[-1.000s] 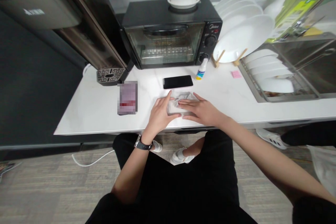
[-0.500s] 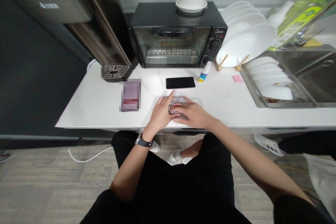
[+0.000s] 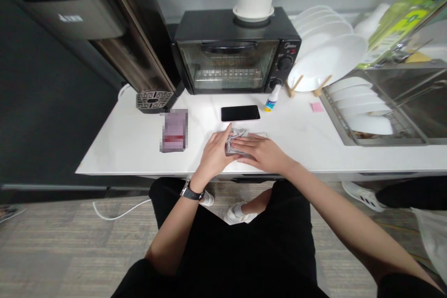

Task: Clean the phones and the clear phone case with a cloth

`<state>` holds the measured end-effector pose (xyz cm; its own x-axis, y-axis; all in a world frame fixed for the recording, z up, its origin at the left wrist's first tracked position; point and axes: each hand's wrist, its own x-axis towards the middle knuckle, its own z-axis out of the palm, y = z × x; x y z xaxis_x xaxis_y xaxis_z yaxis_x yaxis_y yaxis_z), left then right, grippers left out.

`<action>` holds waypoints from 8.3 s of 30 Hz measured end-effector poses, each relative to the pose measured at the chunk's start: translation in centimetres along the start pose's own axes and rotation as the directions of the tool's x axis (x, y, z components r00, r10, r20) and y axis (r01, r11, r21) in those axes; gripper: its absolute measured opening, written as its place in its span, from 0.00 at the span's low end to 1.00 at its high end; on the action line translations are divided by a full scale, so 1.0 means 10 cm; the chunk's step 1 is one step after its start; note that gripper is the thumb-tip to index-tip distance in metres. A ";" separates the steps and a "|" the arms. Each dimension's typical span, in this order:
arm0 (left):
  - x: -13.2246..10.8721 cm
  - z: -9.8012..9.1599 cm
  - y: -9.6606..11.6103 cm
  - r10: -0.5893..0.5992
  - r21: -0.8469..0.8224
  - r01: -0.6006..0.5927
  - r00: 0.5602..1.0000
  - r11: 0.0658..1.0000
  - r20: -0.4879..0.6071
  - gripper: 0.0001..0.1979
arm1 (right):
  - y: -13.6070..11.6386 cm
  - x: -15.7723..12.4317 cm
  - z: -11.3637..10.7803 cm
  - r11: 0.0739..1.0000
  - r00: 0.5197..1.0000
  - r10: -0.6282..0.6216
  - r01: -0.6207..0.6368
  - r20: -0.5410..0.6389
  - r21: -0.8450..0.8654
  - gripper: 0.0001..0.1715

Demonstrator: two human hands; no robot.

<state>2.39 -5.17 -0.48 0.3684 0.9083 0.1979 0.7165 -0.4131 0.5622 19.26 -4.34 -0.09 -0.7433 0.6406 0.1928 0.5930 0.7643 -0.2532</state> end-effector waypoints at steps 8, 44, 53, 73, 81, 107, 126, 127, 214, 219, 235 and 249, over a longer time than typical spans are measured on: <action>0.03 0.01 0.02 -0.070 0.035 0.068 0.997 0.997 0.041 0.36 | 0.17 -0.46 -0.29 0.977 0.979 0.205 -0.204 0.022 -0.056 0.23; 0.01 0.01 0.01 0.029 0.080 -0.029 1.000 0.996 0.010 0.38 | 0.04 0.01 -0.01 1.000 0.999 -0.010 0.011 0.037 -0.023 0.26; 0.01 0.00 -0.01 0.010 0.078 -0.010 1.000 0.997 0.000 0.37 | 0.12 -0.52 -0.29 0.986 0.985 0.161 -0.158 0.058 -0.059 0.24; 0.03 0.01 -0.04 -0.001 0.048 0.000 1.000 0.999 0.017 0.41 | 0.21 -0.50 -0.26 0.989 0.989 0.135 -0.131 0.060 -0.068 0.27; 0.03 -0.01 0.01 -0.038 0.035 0.037 0.999 0.999 0.037 0.42 | -0.12 -0.25 -0.09 0.999 0.998 0.026 -0.027 0.055 0.024 0.31; 0.03 0.04 -0.02 -0.030 0.058 0.029 0.999 0.998 0.016 0.39 | -0.03 0.00 0.02 0.997 0.996 -0.051 0.047 0.070 0.061 0.27; 0.02 0.04 0.00 -0.029 0.054 0.028 1.000 0.998 0.010 0.38 | -0.07 -0.19 -0.01 0.997 0.998 0.040 -0.043 0.046 0.060 0.27; 0.02 0.04 0.00 -0.026 0.060 0.025 1.000 0.998 0.012 0.38 | -0.08 -0.10 0.02 0.998 0.999 0.019 -0.021 0.034 0.061 0.27; 0.05 0.08 0.00 -0.018 0.151 0.017 1.000 0.988 0.005 0.37 | -0.07 -0.06 0.04 0.999 0.999 0.042 -0.042 0.006 0.017 0.26; 0.06 0.04 0.03 -0.023 0.166 0.020 1.000 0.986 0.018 0.36 | 0.03 0.01 0.02 0.997 0.997 0.078 -0.078 -0.026 0.007 0.24; 0.04 0.04 0.00 -0.031 0.123 0.032 0.999 0.992 -0.007 0.35 | -0.12 -0.01 0.04 0.999 0.999 0.039 -0.039 0.023 0.010 0.26; 0.04 0.09 -0.05 -0.025 0.068 0.026 0.999 0.997 -0.020 0.38 | 0.03 -0.52 -0.24 0.969 0.968 0.247 -0.246 0.032 -0.032 0.20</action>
<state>2.68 -4.64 -1.43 0.3384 0.9194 0.2003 0.7644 -0.3927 0.5113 24.10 -7.26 1.11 -0.5832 0.8069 0.0933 0.7674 0.5850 -0.2624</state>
